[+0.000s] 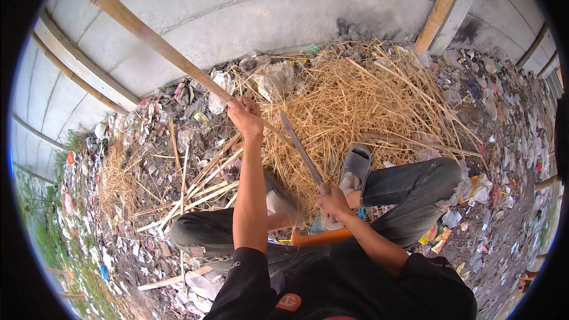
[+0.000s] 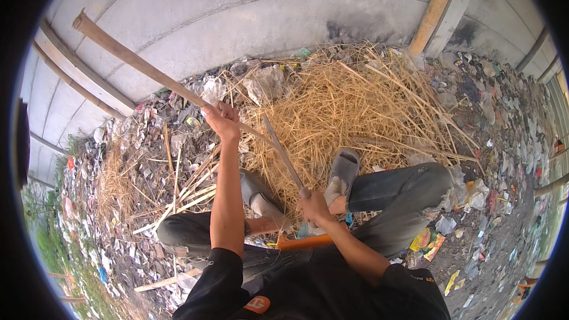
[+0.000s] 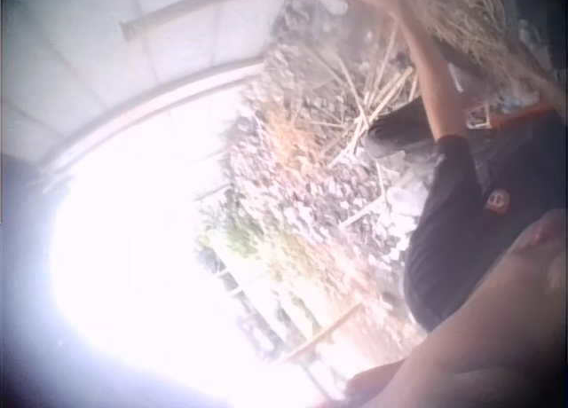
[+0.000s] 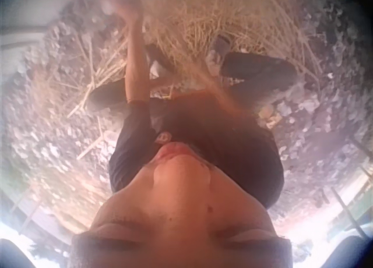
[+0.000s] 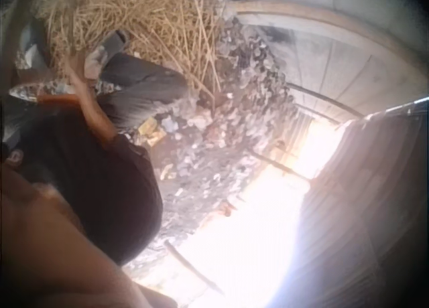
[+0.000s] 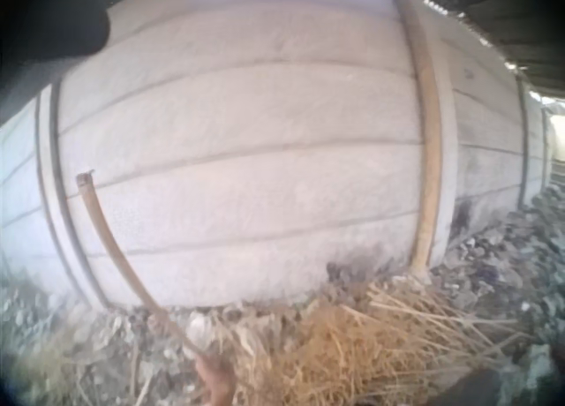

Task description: The person sits on the ground and uses a knife to split a long bamboo stick into thin strips. They hold the stick with one hand and use the knife to shave and separate the material, creating a pile of bamboo strips.

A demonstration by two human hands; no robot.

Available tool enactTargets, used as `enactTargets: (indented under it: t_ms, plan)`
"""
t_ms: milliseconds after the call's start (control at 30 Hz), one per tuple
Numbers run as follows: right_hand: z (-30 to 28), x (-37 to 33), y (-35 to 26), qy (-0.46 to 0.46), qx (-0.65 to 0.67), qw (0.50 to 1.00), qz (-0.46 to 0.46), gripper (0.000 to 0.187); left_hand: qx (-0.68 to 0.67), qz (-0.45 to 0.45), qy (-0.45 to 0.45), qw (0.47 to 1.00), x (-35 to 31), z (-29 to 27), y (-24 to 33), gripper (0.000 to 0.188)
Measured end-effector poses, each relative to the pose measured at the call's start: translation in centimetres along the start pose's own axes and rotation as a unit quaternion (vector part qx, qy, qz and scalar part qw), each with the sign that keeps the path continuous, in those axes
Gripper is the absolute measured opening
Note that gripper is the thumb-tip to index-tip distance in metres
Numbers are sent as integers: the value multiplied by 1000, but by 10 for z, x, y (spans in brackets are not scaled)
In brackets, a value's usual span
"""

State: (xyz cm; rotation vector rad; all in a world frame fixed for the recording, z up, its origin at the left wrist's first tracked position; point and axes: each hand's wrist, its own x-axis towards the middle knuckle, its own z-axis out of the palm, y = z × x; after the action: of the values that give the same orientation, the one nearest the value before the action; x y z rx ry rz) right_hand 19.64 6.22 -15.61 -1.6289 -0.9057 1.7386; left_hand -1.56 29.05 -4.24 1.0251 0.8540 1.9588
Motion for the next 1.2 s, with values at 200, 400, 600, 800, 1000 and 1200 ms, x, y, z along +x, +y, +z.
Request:
enactTargets:
  t_ms: [200, 400, 600, 800, 1000, 1200]
  plan:
    - [-21, -71, -201, 77, 157, 944, -280, 22, 27, -3, 14, 1000, -9, 2, 9, 70]
    - [27, -68, -195, 78, 327, 770, -543, 23, 27, 17, 6, 999, -4, 10, 5, 70]
    - [33, -2, -11, 32, -2, 999, 9, 16, -2, 8, -26, 1000, 5, 20, -8, 69]
    - [11, -65, -217, 21, 207, 924, -320, 19, 21, 6, 3, 1000, -1, 10, 0, 67]
    - [49, -25, -106, 164, 136, 865, -454, 19, 14, 3, 14, 1000, 7, 21, -5, 64]
    - [30, 9, -9, 11, -31, 999, 21, 17, -8, -25, -14, 1000, -1, 9, -20, 66]
